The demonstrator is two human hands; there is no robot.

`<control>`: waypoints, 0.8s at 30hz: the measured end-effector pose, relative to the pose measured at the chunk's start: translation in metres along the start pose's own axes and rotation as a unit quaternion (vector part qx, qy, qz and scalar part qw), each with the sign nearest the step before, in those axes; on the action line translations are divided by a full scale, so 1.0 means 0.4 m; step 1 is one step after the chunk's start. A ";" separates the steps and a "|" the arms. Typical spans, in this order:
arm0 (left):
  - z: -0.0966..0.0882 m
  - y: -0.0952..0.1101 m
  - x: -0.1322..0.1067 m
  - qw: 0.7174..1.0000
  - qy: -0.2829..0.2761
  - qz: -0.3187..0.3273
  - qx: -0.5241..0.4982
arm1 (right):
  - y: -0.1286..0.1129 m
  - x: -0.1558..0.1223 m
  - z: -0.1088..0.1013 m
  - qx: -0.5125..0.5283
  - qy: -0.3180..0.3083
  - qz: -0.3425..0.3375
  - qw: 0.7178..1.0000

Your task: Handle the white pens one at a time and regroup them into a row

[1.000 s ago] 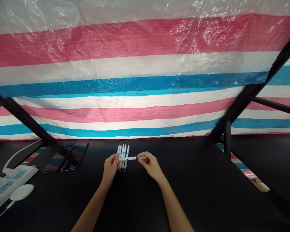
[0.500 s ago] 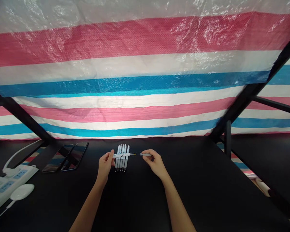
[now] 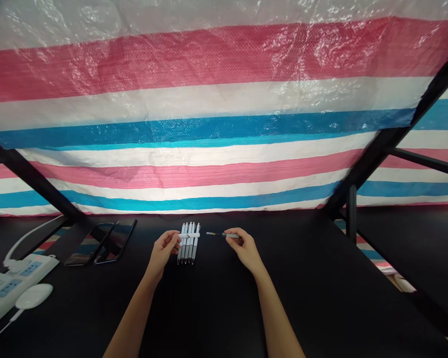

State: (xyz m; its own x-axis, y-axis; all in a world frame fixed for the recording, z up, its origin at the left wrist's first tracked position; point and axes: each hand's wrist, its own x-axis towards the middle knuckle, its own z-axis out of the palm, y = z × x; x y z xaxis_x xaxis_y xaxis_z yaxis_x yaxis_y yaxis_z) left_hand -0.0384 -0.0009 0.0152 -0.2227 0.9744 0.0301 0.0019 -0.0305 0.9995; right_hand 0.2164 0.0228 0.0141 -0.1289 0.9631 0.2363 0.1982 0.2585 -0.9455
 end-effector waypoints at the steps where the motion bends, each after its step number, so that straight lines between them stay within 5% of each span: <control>1: -0.001 -0.001 0.001 1.000 -0.004 0.001 -0.001 | 0.001 0.000 0.000 -0.001 -0.003 0.000 1.000; 24: 0.017 -0.016 0.000 0.999 -0.016 0.022 0.042 | 0.008 -0.003 0.010 -0.026 -0.033 0.000 0.999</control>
State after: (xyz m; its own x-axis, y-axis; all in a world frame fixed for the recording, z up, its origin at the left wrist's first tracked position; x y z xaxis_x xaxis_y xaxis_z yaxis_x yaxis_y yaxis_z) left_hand -0.0318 0.0008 0.0090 -0.1903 0.9790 0.0726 0.0922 -0.0558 0.9942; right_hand 0.2133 0.0219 0.0100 -0.1928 0.9564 0.2193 0.2485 0.2638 -0.9320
